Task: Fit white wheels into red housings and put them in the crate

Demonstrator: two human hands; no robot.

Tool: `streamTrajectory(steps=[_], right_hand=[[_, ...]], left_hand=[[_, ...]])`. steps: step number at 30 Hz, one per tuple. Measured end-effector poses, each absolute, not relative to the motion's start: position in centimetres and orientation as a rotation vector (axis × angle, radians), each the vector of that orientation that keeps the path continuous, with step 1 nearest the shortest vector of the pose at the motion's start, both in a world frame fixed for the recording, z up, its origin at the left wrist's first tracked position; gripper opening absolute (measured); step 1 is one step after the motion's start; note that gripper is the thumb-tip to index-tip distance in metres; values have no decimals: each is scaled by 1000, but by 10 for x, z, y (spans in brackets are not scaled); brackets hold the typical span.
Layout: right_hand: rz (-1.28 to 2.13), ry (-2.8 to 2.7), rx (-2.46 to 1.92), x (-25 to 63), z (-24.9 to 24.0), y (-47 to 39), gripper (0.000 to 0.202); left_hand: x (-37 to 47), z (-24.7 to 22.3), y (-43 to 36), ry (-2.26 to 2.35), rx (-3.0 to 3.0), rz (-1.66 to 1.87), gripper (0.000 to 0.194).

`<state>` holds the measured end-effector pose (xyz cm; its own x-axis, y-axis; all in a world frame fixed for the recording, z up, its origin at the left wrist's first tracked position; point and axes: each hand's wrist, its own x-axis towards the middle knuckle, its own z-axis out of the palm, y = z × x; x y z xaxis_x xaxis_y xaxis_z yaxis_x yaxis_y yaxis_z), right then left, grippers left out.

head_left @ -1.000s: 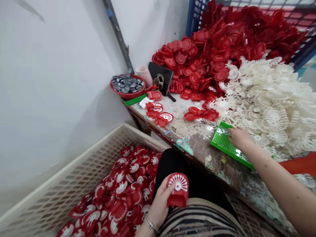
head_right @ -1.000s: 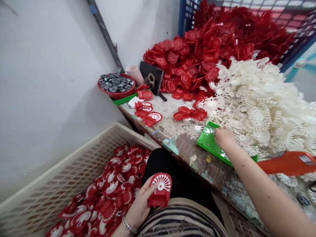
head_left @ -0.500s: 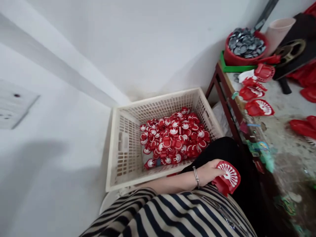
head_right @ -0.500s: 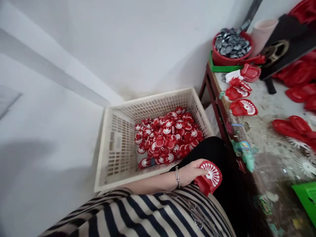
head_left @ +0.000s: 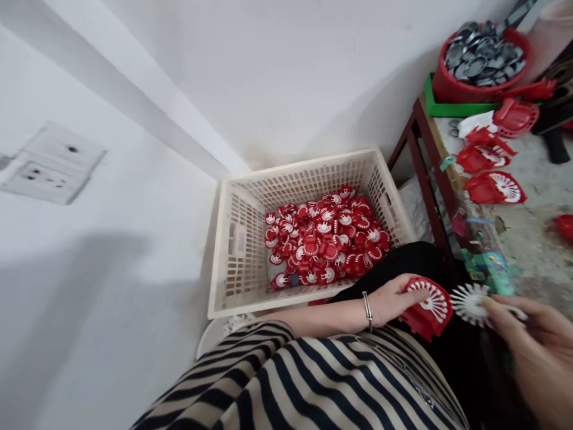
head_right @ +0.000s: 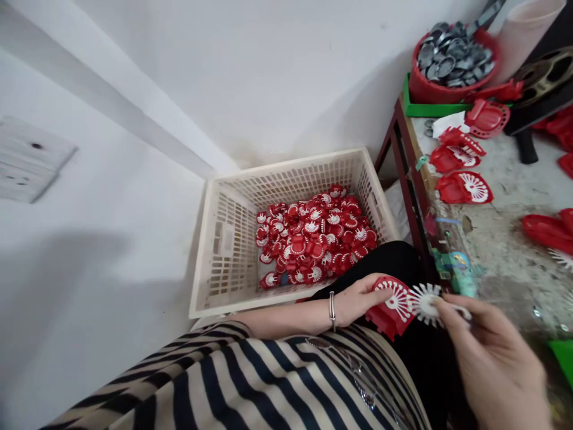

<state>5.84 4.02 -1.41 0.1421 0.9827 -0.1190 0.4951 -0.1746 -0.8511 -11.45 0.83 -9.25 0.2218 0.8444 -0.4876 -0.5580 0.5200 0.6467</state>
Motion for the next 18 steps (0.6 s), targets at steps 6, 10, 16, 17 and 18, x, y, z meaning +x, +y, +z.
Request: streamTrajectory(steps=[6, 10, 16, 17, 18], right_hand=[[997, -1751, -1635, 29, -37, 44, 39], [1061, -1733, -1629, 43, -46, 40, 39], [1287, -1594, -1548, 54, -50, 29, 40], [1353, -1545, -1511, 54, -48, 27, 42], [1421, -1493, -1473, 54, -46, 25, 44]], left_hand=[[-115, -89, 6, 1025, 477, 1113, 42], [-110, -89, 6, 959, 491, 1102, 46], [-105, -77, 7, 1035, 608, 1056, 35], [-105, -76, 8, 1053, 628, 1055, 33], [-105, -77, 8, 1071, 649, 1055, 32]])
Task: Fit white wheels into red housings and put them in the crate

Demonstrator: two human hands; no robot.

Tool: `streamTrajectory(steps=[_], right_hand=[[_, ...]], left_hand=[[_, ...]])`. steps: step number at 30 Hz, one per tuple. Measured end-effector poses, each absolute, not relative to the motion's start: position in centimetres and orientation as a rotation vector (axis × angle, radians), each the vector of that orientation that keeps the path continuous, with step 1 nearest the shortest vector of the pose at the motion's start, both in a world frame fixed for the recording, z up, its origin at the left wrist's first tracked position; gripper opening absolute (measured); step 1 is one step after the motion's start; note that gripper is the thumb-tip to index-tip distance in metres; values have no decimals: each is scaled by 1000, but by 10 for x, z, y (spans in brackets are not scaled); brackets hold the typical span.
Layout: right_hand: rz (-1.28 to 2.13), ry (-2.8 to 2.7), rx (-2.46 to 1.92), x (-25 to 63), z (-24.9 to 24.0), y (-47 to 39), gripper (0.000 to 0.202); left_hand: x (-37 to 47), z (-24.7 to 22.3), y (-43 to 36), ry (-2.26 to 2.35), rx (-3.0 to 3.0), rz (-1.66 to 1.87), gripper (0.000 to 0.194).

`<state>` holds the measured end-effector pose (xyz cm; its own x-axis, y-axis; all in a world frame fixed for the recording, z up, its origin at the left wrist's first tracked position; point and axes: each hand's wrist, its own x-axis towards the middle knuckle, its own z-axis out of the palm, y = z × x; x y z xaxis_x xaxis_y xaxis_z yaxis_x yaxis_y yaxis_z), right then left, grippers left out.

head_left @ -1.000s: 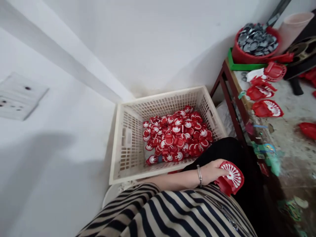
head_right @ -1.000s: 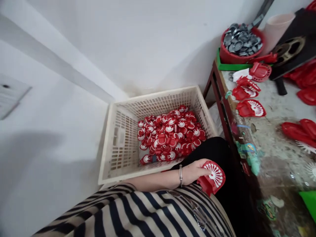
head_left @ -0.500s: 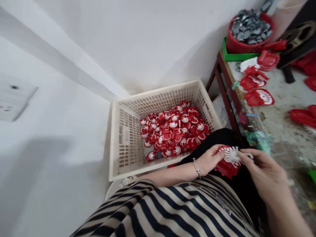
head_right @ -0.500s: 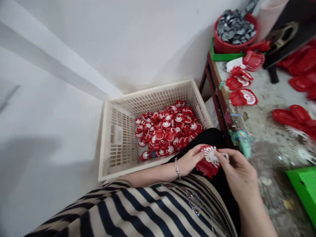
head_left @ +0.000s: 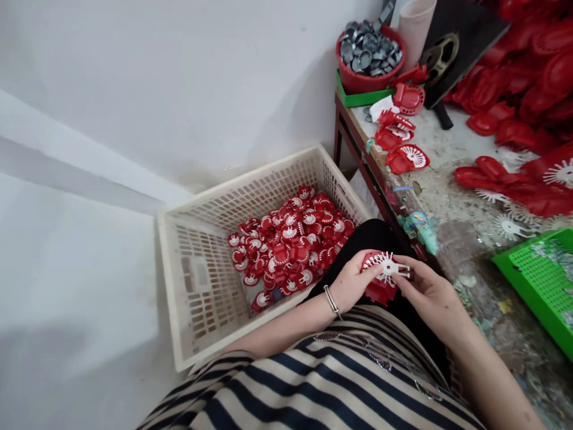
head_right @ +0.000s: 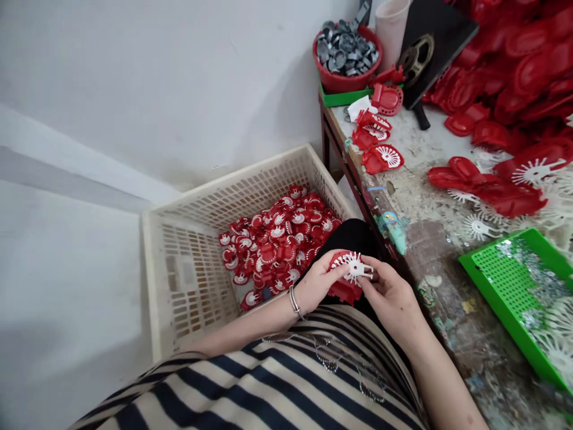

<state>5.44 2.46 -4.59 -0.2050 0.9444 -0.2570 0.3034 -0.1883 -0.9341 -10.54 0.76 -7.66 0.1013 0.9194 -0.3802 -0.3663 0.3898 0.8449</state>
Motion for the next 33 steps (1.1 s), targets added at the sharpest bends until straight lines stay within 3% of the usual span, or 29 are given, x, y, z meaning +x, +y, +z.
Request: streamTrajectory(steps=[8, 15, 19, 23, 26, 29, 33], right_hand=[[1551, -1346, -1430, 60, -33, 19, 44], [1020, -1724, -1406, 73, -34, 13, 27], [618, -1997, -1443, 82, -23, 12, 32], [228, -2388, -988, 81, -33, 19, 47], [118, -2517, -755, 76, -51, 25, 57], [132, -2529, -713, 74, -62, 24, 63], [272, -2469, -834, 72, -58, 15, 58]], left_hand=[[-101, -74, 7, 1069, 704, 982, 32], [-90, -72, 8, 1076, 678, 909, 31], [-86, -74, 7, 1038, 510, 914, 29], [-84, -74, 7, 1054, 386, 991, 34], [-84, -71, 8, 1065, 401, 1058, 35], [-85, -67, 8, 1042, 367, 1061, 24], [-85, -67, 9, 1077, 355, 1047, 19]])
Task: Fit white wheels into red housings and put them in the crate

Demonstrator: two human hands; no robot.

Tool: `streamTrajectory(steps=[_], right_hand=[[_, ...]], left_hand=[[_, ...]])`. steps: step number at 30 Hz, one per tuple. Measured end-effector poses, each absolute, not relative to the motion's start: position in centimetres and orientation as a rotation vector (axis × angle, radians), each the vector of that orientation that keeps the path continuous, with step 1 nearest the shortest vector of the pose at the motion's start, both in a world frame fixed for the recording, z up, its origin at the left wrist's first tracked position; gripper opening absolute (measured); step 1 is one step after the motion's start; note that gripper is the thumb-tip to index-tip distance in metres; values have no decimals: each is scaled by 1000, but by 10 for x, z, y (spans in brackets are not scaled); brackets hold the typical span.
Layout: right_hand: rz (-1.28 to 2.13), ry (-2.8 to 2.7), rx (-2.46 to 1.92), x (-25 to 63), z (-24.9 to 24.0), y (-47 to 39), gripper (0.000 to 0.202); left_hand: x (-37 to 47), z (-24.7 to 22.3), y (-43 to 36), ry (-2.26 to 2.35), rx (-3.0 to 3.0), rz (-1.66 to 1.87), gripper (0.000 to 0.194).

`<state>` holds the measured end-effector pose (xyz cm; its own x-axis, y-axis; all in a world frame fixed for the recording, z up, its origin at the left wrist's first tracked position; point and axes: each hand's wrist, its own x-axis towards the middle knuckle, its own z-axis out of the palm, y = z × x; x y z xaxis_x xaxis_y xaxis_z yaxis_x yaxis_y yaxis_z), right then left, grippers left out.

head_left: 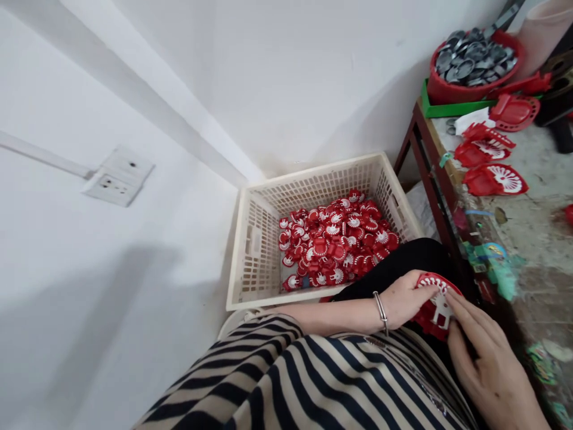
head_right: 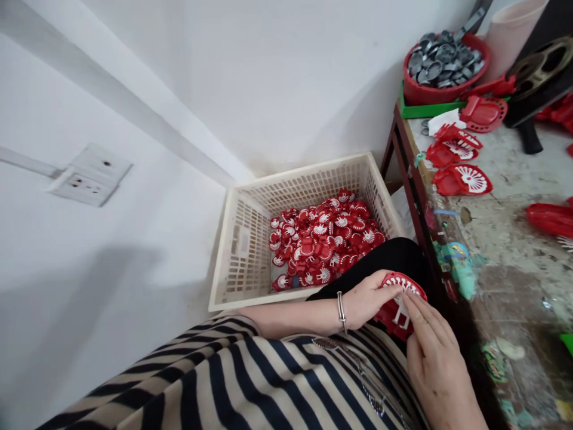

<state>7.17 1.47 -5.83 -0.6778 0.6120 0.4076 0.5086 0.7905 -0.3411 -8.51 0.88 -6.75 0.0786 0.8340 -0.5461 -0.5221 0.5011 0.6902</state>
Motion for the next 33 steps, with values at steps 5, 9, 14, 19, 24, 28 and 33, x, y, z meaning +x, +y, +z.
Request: streamTrajectory(steps=[5, 9, 14, 19, 24, 28, 33], right_hand=[[161, -2322, -1101, 65, -60, 9, 63], [81, -2313, -1158, 65, -71, 11, 61], [56, -2311, -1185, 66, -70, 10, 53], [94, -2309, -1229, 65, -68, 6, 56], [107, -2296, -1316, 64, -66, 0, 58], [121, -2293, -1315, 62, -63, -2, 56], [77, -2263, -1333, 60, -58, 0, 54]], left_hand=[[-88, -76, 8, 1159, 515, 990, 28], [-91, -78, 6, 1169, 658, 964, 32], [-91, -70, 4, 1113, 606, 1022, 27], [-89, -73, 4, 1072, 524, 1031, 35], [-89, -74, 2, 1039, 626, 1031, 33], [-90, -73, 1, 1034, 670, 1009, 31], [-90, -73, 1, 1016, 663, 1016, 31]])
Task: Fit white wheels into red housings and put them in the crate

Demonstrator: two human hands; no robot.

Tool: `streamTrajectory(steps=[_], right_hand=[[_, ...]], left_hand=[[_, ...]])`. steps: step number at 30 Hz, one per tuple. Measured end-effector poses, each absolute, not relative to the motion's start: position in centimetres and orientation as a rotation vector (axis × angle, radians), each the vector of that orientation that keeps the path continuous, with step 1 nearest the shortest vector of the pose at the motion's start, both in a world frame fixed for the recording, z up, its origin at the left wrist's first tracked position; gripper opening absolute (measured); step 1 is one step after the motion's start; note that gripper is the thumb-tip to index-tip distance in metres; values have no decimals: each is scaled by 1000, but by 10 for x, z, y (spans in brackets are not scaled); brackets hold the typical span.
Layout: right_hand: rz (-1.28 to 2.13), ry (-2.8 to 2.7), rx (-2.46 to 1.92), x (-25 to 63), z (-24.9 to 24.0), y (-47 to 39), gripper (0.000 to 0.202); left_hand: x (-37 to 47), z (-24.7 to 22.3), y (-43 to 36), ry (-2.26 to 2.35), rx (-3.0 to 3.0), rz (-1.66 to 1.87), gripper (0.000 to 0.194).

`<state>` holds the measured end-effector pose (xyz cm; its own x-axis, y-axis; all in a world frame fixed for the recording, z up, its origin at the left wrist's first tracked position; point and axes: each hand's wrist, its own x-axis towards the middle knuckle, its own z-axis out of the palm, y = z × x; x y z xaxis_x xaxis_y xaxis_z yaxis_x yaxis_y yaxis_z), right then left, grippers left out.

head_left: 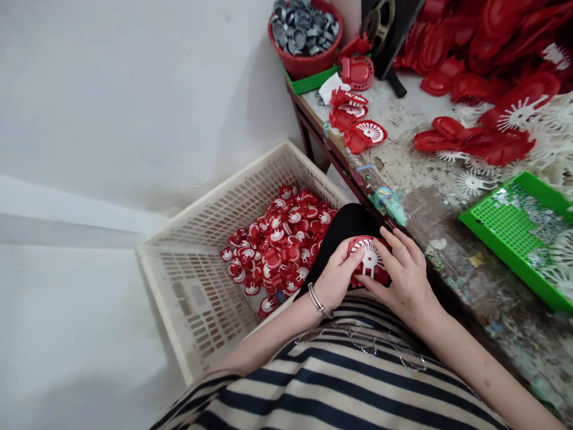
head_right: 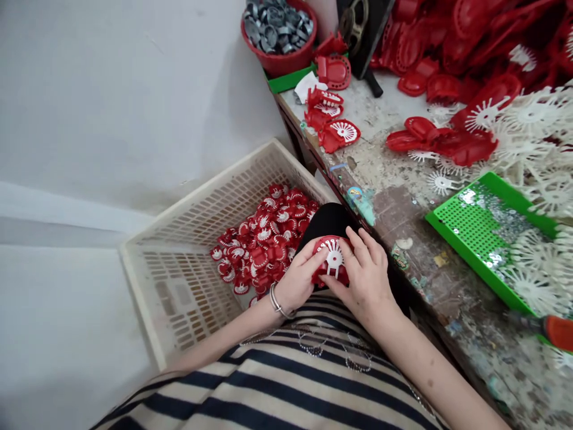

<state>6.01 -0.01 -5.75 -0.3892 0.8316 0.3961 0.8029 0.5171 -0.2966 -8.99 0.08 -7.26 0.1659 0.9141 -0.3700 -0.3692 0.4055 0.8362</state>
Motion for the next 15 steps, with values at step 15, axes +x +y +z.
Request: streamTrajectory(steps=[15], right_hand=[[143, -2152, -1309, 74, -43, -4, 61]], left_hand=[[-90, -73, 0, 1080, 698, 1016, 29]])
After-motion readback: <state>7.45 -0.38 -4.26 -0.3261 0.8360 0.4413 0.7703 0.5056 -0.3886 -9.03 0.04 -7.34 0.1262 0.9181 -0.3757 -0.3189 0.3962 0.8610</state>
